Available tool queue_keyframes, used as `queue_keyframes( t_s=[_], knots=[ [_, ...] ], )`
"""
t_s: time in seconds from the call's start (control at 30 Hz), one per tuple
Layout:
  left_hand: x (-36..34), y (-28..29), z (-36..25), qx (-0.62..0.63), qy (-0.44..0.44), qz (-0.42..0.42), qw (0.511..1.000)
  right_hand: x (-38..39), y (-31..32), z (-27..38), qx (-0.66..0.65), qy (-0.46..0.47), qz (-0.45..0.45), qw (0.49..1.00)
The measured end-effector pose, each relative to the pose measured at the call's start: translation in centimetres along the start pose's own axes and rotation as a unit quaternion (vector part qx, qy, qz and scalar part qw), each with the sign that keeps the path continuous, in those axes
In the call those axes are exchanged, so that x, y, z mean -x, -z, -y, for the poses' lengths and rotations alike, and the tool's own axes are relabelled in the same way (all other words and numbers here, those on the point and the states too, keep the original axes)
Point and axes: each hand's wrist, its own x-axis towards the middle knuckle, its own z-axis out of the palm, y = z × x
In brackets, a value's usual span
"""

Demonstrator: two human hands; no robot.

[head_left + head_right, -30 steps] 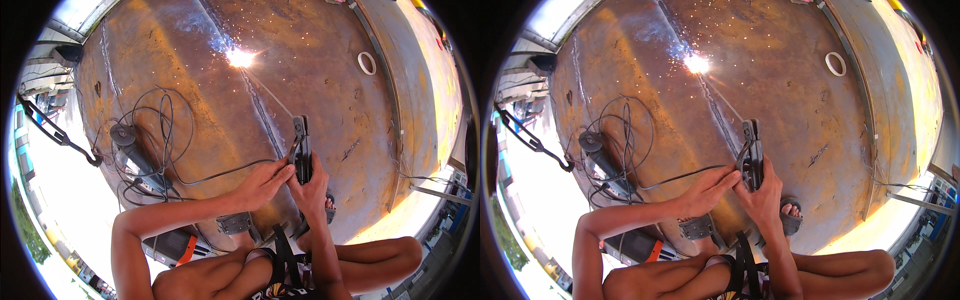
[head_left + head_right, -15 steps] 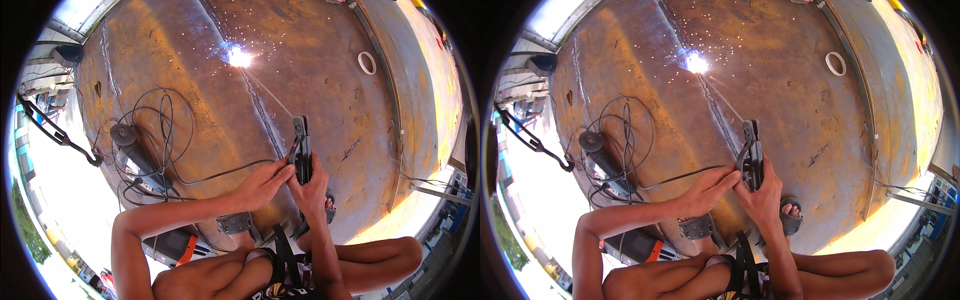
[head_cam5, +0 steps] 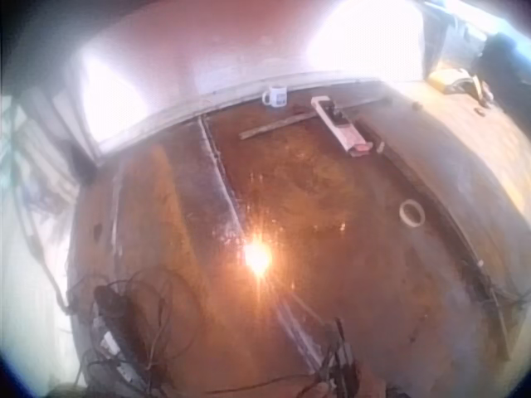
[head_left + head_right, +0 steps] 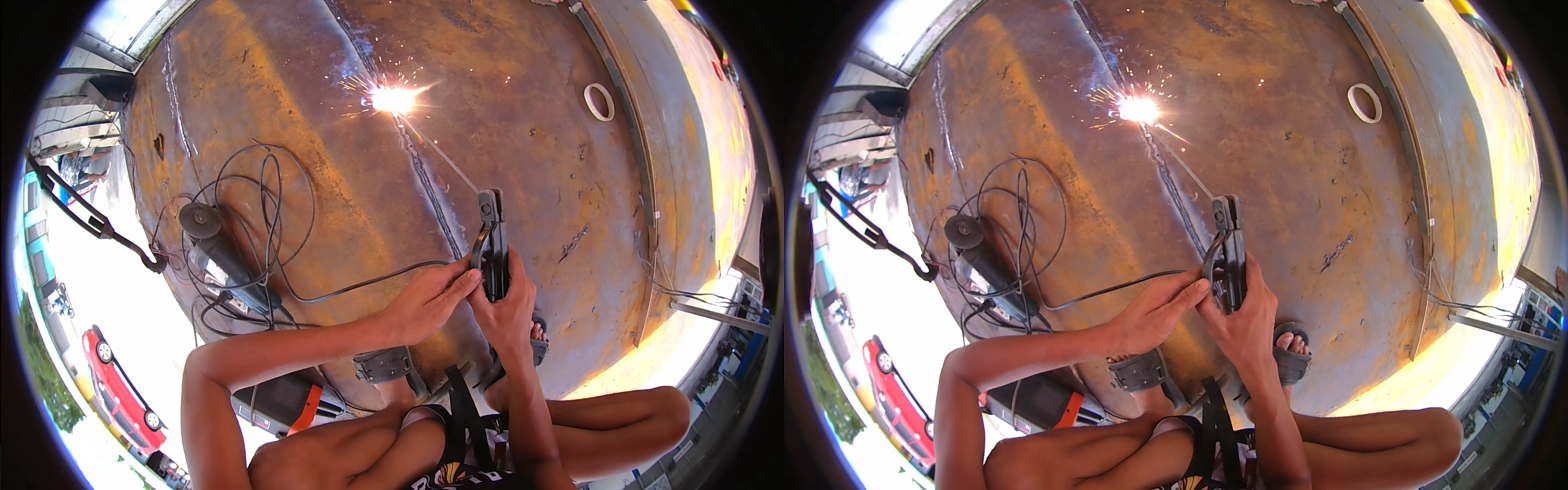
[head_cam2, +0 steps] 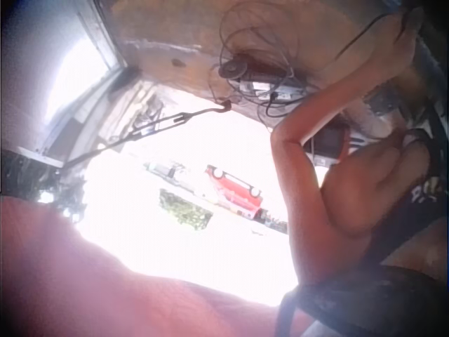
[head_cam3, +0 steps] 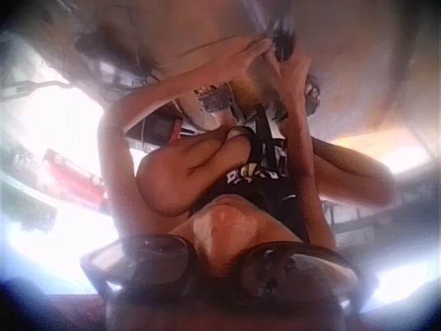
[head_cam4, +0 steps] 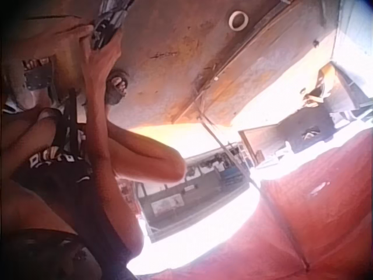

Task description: The person uses a welding torch to weld seams on a large, curved metal surface. They move the torch along the seams, creating bright sparks and molten metal. The person occasionally pauses to adjust their position or the welding rod.

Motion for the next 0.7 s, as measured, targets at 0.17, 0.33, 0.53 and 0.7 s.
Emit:
queue_keyframes(
  t_s=[0.17,0.33,0.53,0.7],
  knots=[
    [-0.05,-0.2,0.42,0.005,-0.006,-0.008,1.0,0.05,-0.09,-0.14,-0.005,0.001,-0.004,1.0],
    [-0.04,-0.14,0.44,-0.009,-0.005,-0.01,1.0,0.0,-0.04,-0.01,-0.01,0.003,-0.003,1.0],
    [-0.04,-0.23,0.47,-0.009,-0.014,-0.01,1.0,-0.03,0.01,0.23,-0.015,-0.002,-0.001,1.0],
    [-0.04,-0.01,0.23,-0.015,0.015,0.002,1.0,0.0,-0.02,0.18,-0.013,-0.004,-0.003,1.0]
  ],
)
